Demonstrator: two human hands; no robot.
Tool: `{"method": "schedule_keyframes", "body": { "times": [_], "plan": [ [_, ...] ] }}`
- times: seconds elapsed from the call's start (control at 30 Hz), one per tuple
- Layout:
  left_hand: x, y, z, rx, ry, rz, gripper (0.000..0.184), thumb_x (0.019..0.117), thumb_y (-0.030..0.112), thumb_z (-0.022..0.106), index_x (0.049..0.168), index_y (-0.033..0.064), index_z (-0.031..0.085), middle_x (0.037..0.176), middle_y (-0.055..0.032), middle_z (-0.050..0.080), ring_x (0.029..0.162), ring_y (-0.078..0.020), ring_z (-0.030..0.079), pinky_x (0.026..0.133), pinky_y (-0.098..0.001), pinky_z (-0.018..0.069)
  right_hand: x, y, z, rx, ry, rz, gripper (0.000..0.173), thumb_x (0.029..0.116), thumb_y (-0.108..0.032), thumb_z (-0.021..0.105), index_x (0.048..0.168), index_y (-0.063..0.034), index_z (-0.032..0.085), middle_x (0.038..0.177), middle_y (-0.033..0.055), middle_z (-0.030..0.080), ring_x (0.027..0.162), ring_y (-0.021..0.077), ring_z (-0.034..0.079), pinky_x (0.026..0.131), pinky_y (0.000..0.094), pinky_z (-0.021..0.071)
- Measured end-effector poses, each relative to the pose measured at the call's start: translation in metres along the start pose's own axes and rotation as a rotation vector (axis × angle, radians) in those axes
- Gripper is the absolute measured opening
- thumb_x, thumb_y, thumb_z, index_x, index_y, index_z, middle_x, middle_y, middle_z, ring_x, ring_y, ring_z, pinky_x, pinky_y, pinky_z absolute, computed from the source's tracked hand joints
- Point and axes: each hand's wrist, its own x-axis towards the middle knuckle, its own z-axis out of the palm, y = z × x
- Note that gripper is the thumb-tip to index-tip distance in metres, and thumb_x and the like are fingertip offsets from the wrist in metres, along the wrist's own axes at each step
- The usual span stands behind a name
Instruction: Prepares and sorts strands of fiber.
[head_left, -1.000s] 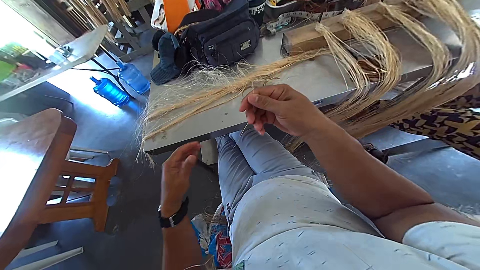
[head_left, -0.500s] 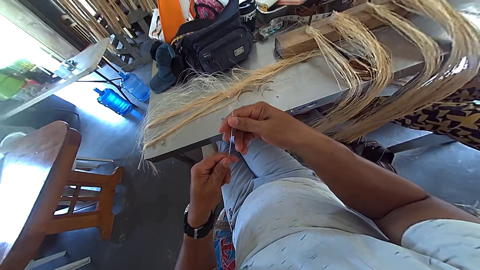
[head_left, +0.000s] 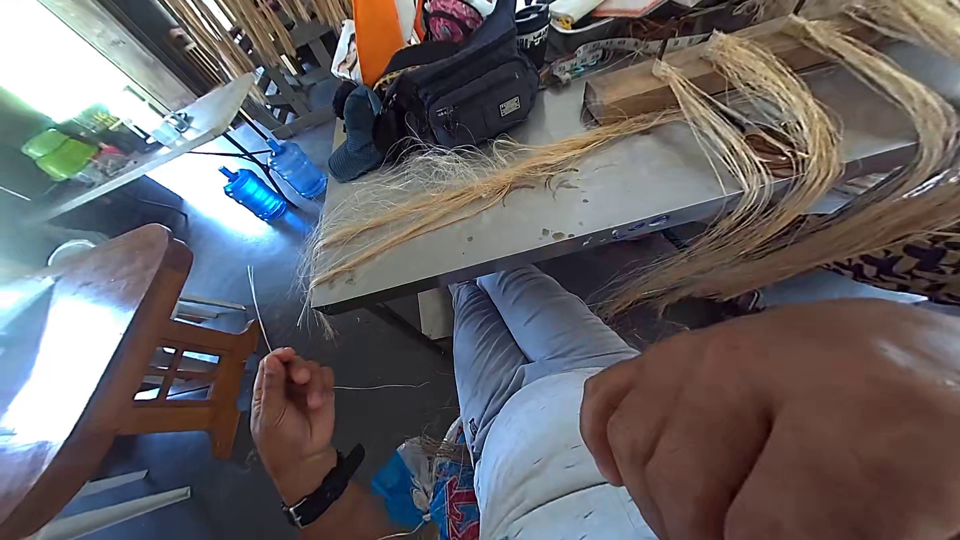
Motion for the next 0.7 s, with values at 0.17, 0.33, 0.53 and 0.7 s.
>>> {"method": "schedule_keyframes", "body": {
  "times": [0.17, 0.33, 0.53, 0.7],
  "plan": [
    [0.003, -0.008, 0.001, 0.006, 0.019, -0.015, 0.034, 0.1114, 0.024, 0.041, 0.105, 0.0068, 0.07, 0.071, -0.0004, 0.068, 0.053, -0.0068, 0.061, 0.049, -0.0206, 0.0531, 0.005, 0.003, -0.002, 0.055, -0.001, -0.007, 0.022, 0.1017, -0.024, 0.06, 0.092, -0.0065, 0.069, 0.077, 0.0006, 0.063, 0.077, 0.0122, 0.067, 0.075, 0.0321, 0.0584],
    [0.004, -0.014, 0.002, 0.001, 0.022, -0.038, 0.036, 0.112, 0.022, 0.038, 0.104, 0.0051, 0.069, 0.072, -0.0017, 0.068, 0.052, -0.0073, 0.061, 0.049, -0.0208, 0.0531, 0.01, -0.001, -0.003, 0.08, -0.066, 0.081, 0.029, 0.0997, -0.035, 0.062, 0.095, -0.0075, 0.068, 0.075, -0.0015, 0.06, 0.075, 0.0082, 0.063, 0.071, 0.0266, 0.0531],
    [0.004, -0.013, 0.001, 0.027, 0.057, -0.023, 0.038, 0.1125, 0.022, 0.036, 0.104, 0.0044, 0.068, 0.072, -0.002, 0.068, 0.052, -0.0074, 0.061, 0.047, -0.0208, 0.0527, 0.014, -0.004, -0.003, 0.06, -0.079, 0.072, 0.021, 0.102, -0.023, 0.058, 0.09, -0.0074, 0.066, 0.072, -0.0013, 0.056, 0.07, 0.0063, 0.059, 0.065, 0.0239, 0.0496],
    [0.004, -0.016, 0.0, 0.02, 0.072, -0.04, 0.039, 0.1125, 0.021, 0.035, 0.104, 0.004, 0.068, 0.071, -0.0022, 0.068, 0.051, -0.0078, 0.061, 0.047, -0.0212, 0.0531, 0.012, -0.005, -0.003, 0.026, -0.003, 0.064, 0.023, 0.1026, -0.021, 0.056, 0.088, -0.0067, 0.066, 0.075, -0.0011, 0.061, 0.071, 0.0054, 0.06, 0.062, 0.0229, 0.049]
  ]
}}
